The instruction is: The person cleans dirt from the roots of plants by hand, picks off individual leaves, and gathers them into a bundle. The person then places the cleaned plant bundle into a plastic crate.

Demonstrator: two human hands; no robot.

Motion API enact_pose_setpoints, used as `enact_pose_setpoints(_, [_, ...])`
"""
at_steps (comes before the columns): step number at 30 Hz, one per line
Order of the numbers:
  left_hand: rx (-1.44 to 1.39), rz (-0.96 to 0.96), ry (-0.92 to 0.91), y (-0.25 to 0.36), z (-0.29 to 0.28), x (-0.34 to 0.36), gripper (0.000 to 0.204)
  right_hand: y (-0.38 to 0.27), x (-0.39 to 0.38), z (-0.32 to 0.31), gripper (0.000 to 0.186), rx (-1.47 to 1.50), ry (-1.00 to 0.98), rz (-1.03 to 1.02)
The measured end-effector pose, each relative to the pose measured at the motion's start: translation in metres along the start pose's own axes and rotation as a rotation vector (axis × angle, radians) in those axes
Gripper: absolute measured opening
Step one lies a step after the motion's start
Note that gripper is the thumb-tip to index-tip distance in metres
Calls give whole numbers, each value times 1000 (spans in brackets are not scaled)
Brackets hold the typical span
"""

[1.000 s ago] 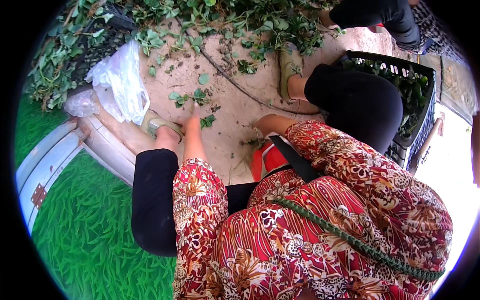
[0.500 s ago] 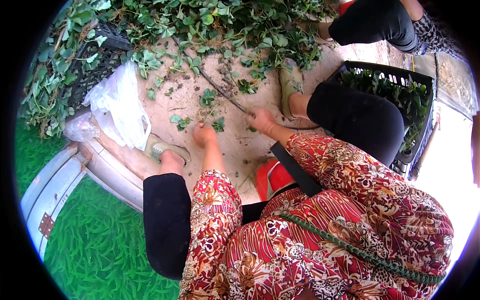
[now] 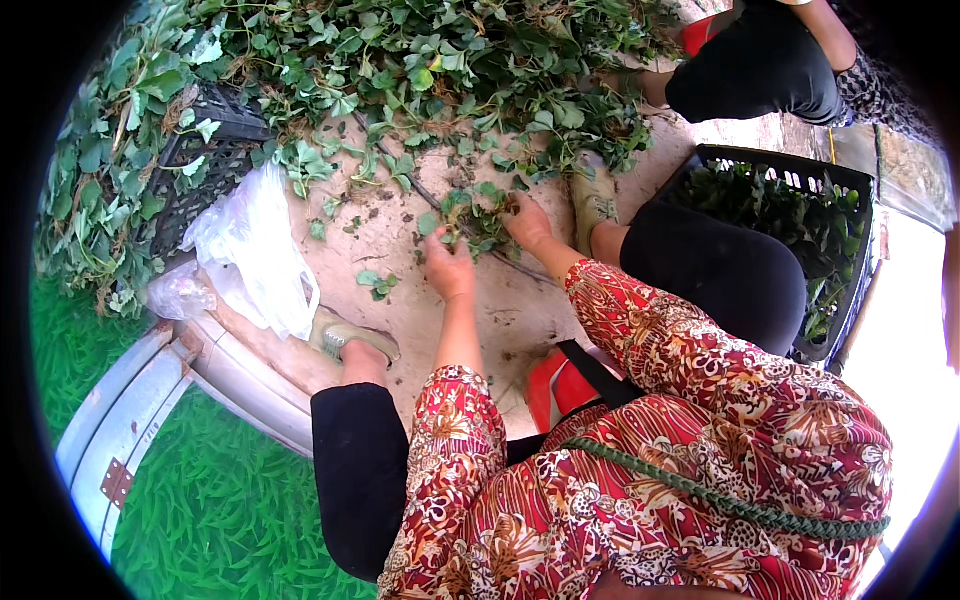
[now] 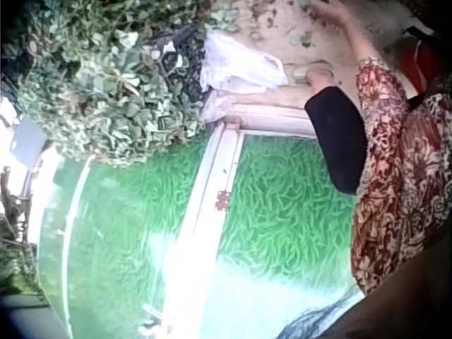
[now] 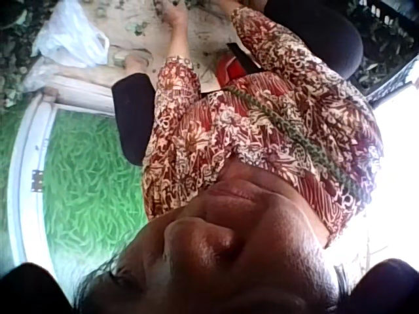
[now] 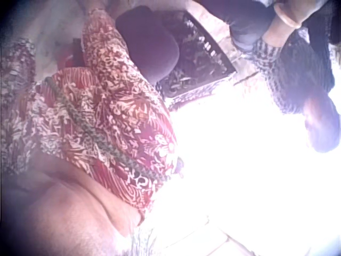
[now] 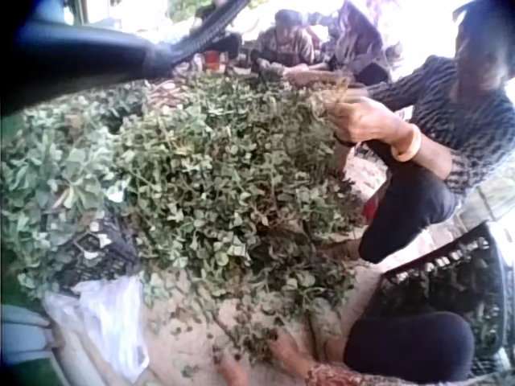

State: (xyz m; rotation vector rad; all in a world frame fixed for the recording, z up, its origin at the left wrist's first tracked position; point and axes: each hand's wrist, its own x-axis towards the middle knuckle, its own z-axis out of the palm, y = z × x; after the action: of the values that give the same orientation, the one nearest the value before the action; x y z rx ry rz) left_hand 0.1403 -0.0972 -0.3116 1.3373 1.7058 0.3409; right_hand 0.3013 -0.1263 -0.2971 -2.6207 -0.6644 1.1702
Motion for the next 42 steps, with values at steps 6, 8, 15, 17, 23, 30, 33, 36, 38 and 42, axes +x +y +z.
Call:
enact_pose_setpoints(6, [26,204,-18,38,-4,-1,45,-23,2,0,39,332,-217,-153])
enact_pose_setpoints(8, [-26,117,-89,46,-11,9,45,-45,-4,-7,46,332,-226,-283])
enact_pose_setpoints(15, [-34,279,140,63,-53,41,56,-66,3,-27,58,257,99,-308])
enact_pose_setpoints(17, [95,87,281,63,-75,57,56,-53,14,-35,54,124,307,-193])
enact_pose_setpoints(23, [400,90,540,20,-135,142,63,-48,12,-52,55,-24,320,156])
enact_pose_setpoints(30, [266,223,8,42,-105,147,42,-36,27,-9,48,-6,24,-134])
enact_pose_setpoints(33, [339,189,-13,55,-86,120,36,-73,5,7,41,11,-180,-368])
enact_pose_setpoints(36, [430,298,326,57,-78,109,39,-113,-29,13,43,-116,-368,-554])
enact_pose_setpoints(38, [514,343,535,75,-91,116,37,-129,-47,8,44,-108,-454,-585])
enact_pose_setpoints(42, [328,740,286,124,-91,144,14,-106,-57,2,45,33,-179,-551])
